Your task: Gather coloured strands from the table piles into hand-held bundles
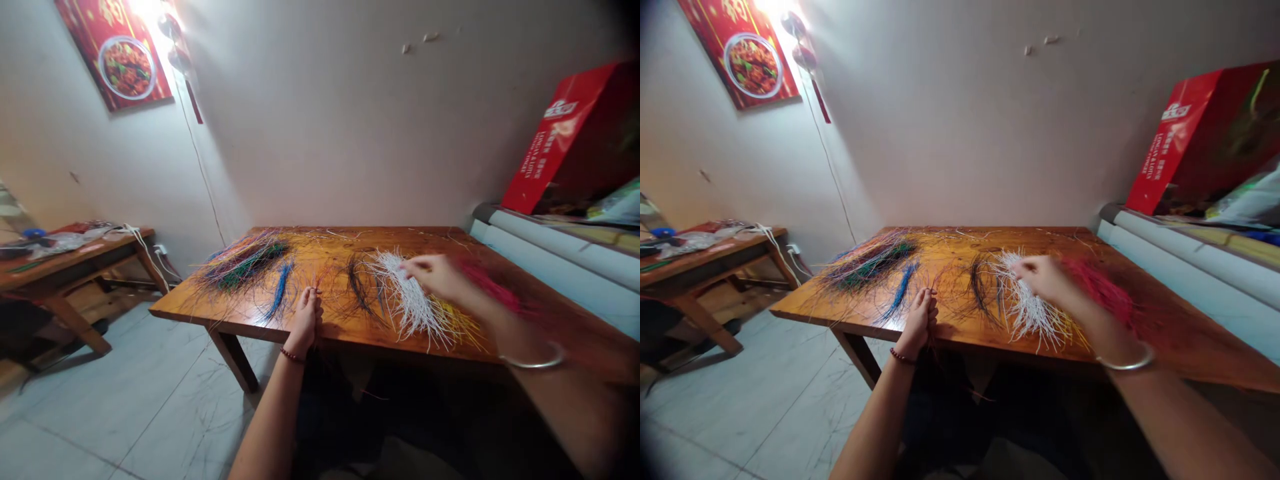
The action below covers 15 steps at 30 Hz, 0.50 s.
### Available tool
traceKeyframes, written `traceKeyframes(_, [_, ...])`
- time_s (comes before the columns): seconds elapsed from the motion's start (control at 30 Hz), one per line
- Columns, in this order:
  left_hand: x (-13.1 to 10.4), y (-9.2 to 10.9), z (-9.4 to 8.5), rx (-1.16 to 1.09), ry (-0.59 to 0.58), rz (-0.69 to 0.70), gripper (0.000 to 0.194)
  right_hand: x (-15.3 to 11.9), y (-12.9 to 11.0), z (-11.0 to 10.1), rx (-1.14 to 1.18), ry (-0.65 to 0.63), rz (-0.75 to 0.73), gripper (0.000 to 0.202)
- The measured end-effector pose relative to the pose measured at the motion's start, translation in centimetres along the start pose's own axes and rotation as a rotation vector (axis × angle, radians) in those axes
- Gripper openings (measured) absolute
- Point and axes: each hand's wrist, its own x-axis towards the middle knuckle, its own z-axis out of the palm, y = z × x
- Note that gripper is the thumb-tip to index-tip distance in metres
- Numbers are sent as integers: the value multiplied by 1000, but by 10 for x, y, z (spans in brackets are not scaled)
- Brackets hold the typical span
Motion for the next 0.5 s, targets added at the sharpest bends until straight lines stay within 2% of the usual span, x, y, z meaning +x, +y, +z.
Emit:
traceKeyframes(0.03, [0,0,0,3,3,2,37,0,-16,33,26,-216,19,28])
traceKeyframes(0.07, [0,0,0,6,5,6,37,1,-27,65,74,-363,21,31])
traceKeyframes(0.1, [0,0,0,9,6,9,37,3,-35,95,140,-448,-1,32])
traceKeyframes(0.13, [0,0,0,11,7,13,37,6,-38,120,226,-481,-25,32])
traceKeyframes(0.2, [0,0,0,16,17,11,38,17,-37,156,381,-463,-33,32])
traceKeyframes(0.3, [-1,-1,0,26,32,2,39,33,-25,180,556,-373,-18,35])
traceKeyframes(0.5, [-1,-3,0,51,10,21,35,38,-9,179,684,-290,23,27])
